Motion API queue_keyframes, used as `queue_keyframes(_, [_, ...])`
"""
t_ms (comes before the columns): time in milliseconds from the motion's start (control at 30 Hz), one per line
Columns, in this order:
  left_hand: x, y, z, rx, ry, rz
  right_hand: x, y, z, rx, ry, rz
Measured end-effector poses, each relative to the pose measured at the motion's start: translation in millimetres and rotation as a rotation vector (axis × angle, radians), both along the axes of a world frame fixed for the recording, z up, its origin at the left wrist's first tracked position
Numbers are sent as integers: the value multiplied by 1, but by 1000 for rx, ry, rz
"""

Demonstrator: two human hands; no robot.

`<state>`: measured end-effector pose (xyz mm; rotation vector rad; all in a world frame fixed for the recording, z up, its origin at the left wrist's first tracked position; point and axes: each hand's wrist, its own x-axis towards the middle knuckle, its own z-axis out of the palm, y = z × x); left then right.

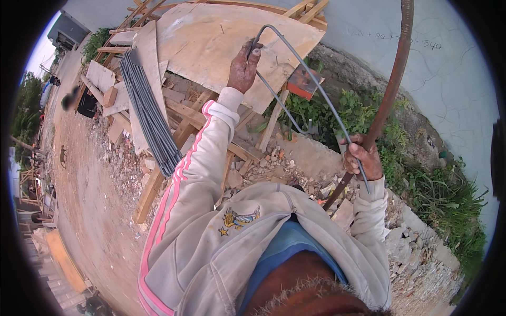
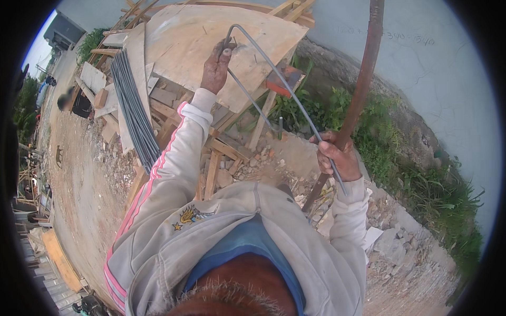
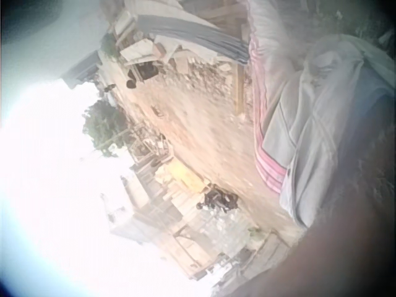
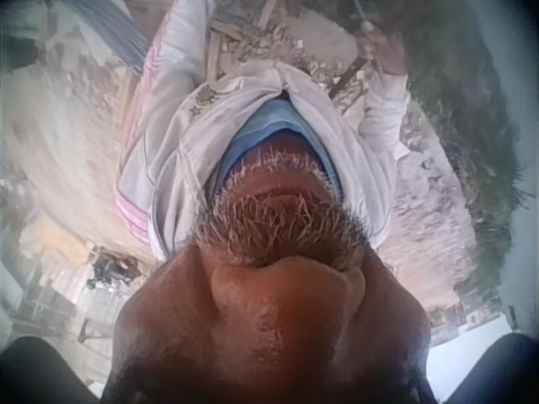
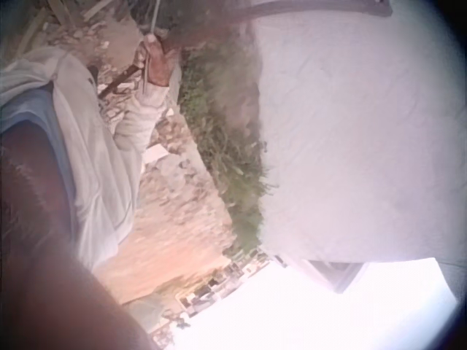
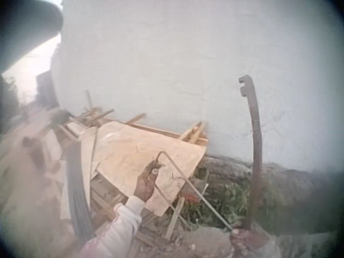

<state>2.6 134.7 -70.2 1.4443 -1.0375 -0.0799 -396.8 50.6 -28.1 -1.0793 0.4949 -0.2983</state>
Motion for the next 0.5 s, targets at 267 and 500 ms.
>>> queue_keyframes(267, [39, -3, 19, 488, -379, 445, 25, -74, -17, -207, 134, 106])
queue_keyframes(500, [72, -28, -31, 835, -265, 471, 39, -140, -66, -290, 388, 104])
